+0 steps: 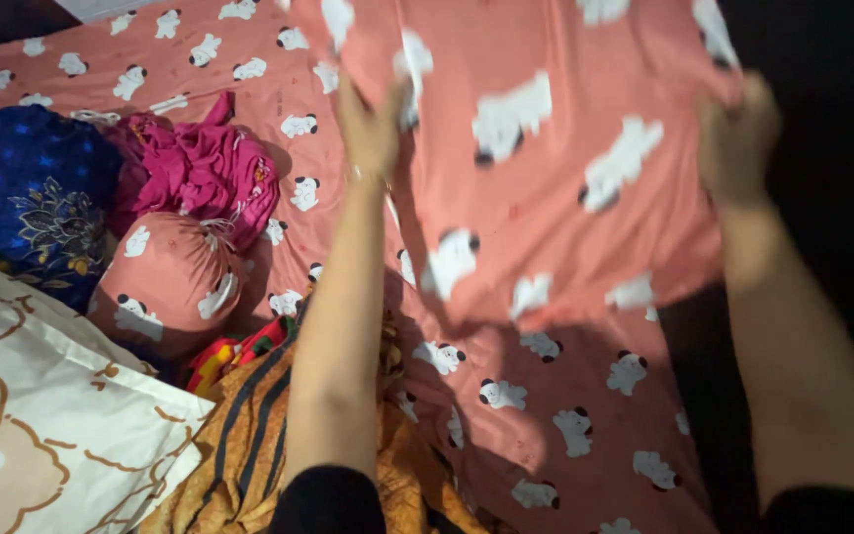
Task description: The person inserts a purple pillow into a blue floral pillowcase, secures it by tying the drawstrings at both ends, and then arranges other pillows and bedding on the bed.
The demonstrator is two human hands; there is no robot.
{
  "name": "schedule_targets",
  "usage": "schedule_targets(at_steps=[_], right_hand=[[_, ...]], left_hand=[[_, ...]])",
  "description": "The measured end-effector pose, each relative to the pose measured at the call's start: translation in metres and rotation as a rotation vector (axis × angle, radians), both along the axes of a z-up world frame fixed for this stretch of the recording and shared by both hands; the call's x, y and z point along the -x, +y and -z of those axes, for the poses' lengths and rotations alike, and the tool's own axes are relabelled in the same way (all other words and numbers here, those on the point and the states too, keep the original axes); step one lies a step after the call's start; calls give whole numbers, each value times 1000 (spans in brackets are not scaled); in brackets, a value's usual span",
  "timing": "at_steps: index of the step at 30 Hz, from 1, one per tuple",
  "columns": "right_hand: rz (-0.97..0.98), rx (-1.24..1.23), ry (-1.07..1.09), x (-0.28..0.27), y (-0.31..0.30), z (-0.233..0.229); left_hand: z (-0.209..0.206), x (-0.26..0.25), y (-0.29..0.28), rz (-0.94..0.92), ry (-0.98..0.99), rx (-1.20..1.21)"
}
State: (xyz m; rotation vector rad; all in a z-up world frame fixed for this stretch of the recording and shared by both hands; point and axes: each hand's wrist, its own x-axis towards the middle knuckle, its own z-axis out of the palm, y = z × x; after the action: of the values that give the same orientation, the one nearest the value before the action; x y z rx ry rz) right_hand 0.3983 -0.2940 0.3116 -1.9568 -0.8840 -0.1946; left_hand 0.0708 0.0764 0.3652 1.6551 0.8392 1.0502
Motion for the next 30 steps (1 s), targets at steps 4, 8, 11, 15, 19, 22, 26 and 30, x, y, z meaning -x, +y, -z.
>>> schedule_targets(at_steps=[4, 8, 11, 15, 19, 22, 26, 30], right_hand=[[119, 189, -221, -49, 34, 72], [168, 360, 171, -21, 31, 148], [181, 544, 263, 10, 12, 185], [183, 558, 464, 28, -4, 212], [138, 414, 471, 20, 0, 239], [133, 345, 494, 6, 17, 257], [101, 263, 639, 5, 44, 269], [194, 135, 1023, 12, 58, 260]], left_hand=[[79, -7, 41, -6, 197, 266], [201, 35, -5, 39, 559, 355], [278, 56, -44, 85, 765, 352], [341, 65, -80, 47, 711, 537], [369, 50, -85, 17, 535, 453], [375, 41, -88, -19, 420, 461], [365, 36, -85, -75, 416, 524], [361, 39, -75, -43, 494, 581]])
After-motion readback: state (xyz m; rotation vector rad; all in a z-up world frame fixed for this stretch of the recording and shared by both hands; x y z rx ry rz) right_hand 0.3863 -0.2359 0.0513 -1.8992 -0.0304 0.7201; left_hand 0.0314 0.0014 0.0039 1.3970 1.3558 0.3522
